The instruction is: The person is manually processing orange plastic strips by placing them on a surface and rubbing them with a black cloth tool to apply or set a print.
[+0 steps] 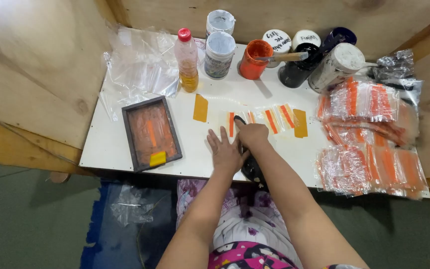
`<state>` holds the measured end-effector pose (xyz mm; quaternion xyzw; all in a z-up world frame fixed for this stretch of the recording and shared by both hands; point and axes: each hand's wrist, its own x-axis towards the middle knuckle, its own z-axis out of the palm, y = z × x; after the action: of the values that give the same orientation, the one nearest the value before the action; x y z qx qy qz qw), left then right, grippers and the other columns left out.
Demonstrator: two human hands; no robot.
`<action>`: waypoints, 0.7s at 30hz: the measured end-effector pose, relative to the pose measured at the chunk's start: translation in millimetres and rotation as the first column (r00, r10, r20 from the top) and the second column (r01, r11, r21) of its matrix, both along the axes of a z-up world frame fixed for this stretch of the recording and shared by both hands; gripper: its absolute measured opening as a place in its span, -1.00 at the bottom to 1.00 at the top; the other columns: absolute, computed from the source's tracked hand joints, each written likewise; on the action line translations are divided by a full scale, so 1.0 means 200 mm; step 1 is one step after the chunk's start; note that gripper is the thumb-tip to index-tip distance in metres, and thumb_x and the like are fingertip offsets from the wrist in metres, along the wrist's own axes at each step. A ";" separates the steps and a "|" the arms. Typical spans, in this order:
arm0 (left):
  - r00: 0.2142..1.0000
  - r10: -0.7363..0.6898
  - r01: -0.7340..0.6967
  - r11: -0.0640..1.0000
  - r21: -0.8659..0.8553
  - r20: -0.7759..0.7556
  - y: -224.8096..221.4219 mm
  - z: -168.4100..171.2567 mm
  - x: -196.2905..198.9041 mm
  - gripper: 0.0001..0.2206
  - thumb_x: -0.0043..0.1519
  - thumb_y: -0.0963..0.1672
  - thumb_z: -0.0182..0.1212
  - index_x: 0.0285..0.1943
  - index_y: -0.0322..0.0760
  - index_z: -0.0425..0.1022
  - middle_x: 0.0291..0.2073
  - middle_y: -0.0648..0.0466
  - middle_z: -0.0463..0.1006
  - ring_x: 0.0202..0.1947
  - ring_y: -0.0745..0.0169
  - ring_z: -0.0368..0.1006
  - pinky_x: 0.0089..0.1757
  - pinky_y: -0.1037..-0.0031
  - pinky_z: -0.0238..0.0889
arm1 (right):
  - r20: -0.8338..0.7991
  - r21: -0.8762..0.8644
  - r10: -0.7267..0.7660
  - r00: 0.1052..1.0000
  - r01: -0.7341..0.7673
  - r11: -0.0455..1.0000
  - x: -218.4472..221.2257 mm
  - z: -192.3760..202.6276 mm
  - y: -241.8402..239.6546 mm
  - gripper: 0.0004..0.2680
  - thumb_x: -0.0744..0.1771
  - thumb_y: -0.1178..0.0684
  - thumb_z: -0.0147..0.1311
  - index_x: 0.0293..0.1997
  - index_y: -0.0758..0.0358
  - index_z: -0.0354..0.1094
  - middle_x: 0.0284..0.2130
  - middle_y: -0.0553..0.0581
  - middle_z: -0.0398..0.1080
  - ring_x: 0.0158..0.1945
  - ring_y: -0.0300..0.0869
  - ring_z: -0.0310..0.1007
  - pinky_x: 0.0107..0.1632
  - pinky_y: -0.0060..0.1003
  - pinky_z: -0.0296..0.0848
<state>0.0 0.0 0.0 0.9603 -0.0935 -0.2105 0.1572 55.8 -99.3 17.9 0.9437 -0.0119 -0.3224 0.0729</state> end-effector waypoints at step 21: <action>1.000 0.019 -0.019 0.998 -0.054 0.010 0.01 0.05 -0.01 -0.33 0.26 0.21 -0.08 0.57 0.14 0.12 0.55 -0.31 -0.12 0.48 -0.75 -0.40 0.32 -0.27 -0.67 | -0.113 0.049 0.026 0.993 -0.020 0.999 -0.05 0.33 -0.02 -0.52 0.41 0.12 -0.50 0.57 -0.34 -0.27 0.18 0.26 0.41 0.28 0.10 0.38 0.24 0.10 0.33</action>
<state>-2.2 2.7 9.5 0.9578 -0.0909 -0.2011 0.1842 46.2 -103.3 84.0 0.9255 0.0108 -0.3746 0.0546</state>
